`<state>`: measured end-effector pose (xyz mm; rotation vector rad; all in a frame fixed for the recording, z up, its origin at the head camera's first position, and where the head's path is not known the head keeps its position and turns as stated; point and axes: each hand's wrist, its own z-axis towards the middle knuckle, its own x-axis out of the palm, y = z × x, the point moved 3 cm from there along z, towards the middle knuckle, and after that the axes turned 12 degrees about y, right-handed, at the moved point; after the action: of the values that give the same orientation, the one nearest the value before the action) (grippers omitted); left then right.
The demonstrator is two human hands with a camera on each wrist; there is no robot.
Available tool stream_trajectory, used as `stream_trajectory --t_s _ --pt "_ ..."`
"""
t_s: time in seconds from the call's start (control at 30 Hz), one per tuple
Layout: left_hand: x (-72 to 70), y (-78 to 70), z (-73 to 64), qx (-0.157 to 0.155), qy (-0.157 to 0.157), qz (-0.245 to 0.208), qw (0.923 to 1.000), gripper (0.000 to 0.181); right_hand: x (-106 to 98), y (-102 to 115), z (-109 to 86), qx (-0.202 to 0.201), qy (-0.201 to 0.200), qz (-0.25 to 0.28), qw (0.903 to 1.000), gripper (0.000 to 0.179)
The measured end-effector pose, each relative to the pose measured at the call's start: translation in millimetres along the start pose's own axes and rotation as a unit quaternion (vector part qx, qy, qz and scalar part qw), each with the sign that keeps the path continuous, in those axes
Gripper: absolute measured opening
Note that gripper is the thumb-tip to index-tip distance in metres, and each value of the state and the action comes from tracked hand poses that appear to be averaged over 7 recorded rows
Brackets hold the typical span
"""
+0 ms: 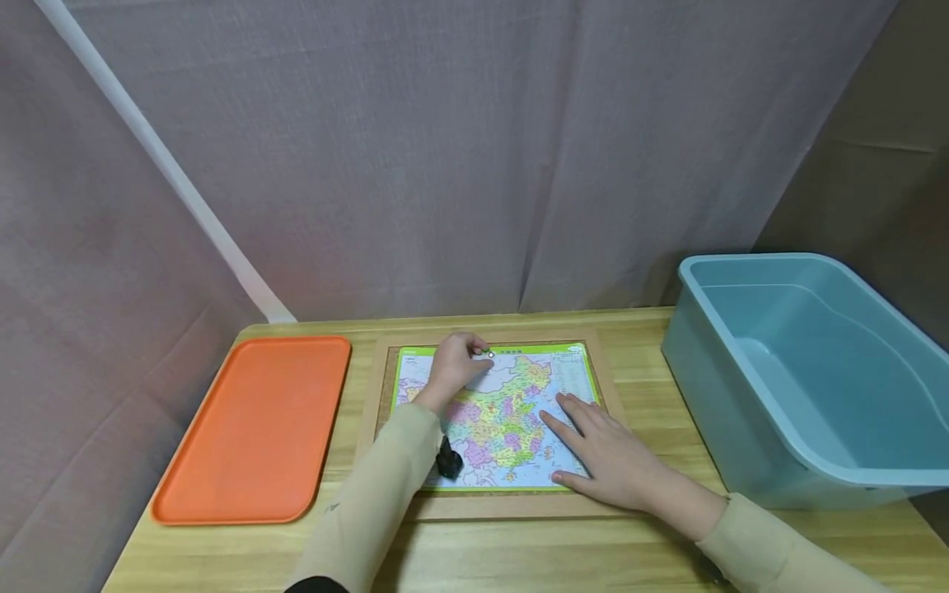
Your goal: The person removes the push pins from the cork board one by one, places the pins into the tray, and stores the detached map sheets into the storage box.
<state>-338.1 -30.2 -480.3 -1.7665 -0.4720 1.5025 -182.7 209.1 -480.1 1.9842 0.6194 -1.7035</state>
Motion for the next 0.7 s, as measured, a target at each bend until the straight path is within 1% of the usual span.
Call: stream_trajectory --t_s 0.2,0.33,0.47,0.7 --pt "1.7 -1.2 2.2 -0.017 -0.022 0.001 0.9996 0.014 -3.0 1.5 -1.6 -0.004 -0.008 -0.002 1.0 0.082" --pt "2.2 -2.5 2.4 -0.027 -0.031 -0.002 0.9992 0.012 -3.7 2.0 -1.3 -0.005 -0.007 -0.001 1.0 0.081" --pt "2.3 -3.9 2.9 -0.03 -0.037 -0.012 0.9988 0.011 -3.2 1.4 -0.7 -0.006 -0.007 0.001 1.0 0.081" --pt "4.1 -2.4 3.9 -0.03 -0.048 -0.005 0.9984 0.009 -0.5 0.1 1.1 0.003 0.005 0.006 1.0 0.083"
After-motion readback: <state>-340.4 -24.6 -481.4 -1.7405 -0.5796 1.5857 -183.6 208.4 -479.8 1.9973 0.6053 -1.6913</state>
